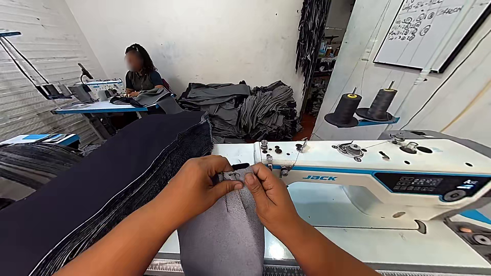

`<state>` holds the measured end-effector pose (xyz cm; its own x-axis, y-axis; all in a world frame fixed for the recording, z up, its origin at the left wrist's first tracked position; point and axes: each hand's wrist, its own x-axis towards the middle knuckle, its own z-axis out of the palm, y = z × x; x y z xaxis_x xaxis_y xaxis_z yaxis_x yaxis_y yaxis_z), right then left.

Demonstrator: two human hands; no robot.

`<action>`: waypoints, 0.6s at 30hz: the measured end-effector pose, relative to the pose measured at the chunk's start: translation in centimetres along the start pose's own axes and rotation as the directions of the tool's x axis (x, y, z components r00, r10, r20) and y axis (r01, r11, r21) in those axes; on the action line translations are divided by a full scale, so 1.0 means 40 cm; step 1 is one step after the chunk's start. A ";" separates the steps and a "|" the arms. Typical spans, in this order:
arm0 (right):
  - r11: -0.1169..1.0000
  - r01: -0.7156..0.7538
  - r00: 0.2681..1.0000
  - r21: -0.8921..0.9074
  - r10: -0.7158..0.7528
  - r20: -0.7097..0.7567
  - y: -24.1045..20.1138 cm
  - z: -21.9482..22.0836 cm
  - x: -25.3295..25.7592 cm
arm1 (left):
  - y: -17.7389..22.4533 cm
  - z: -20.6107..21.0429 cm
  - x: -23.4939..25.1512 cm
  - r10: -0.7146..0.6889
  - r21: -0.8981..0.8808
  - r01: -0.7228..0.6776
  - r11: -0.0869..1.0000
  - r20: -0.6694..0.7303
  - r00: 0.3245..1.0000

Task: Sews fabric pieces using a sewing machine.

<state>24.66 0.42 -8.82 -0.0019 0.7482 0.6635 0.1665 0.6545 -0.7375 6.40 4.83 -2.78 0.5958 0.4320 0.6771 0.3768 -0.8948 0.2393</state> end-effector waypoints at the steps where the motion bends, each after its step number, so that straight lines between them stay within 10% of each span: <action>1: 1.000 0.016 1.000 -0.001 -0.016 -0.004 0.002 -0.003 0.000 | 0.007 0.004 -0.002 -0.034 -0.015 0.034 0.999 -0.012 0.999; 18: 0.989 0.114 0.993 -0.092 -0.113 0.012 -0.018 -0.024 0.019 | 0.034 0.023 -0.007 -0.108 -0.008 0.108 0.994 0.033 0.994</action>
<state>25.47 0.43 -7.66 -0.0329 0.6704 0.7412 0.2554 0.7227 -0.6423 7.39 3.61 -3.27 0.5752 0.5292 0.6237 0.4330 -0.8439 0.3167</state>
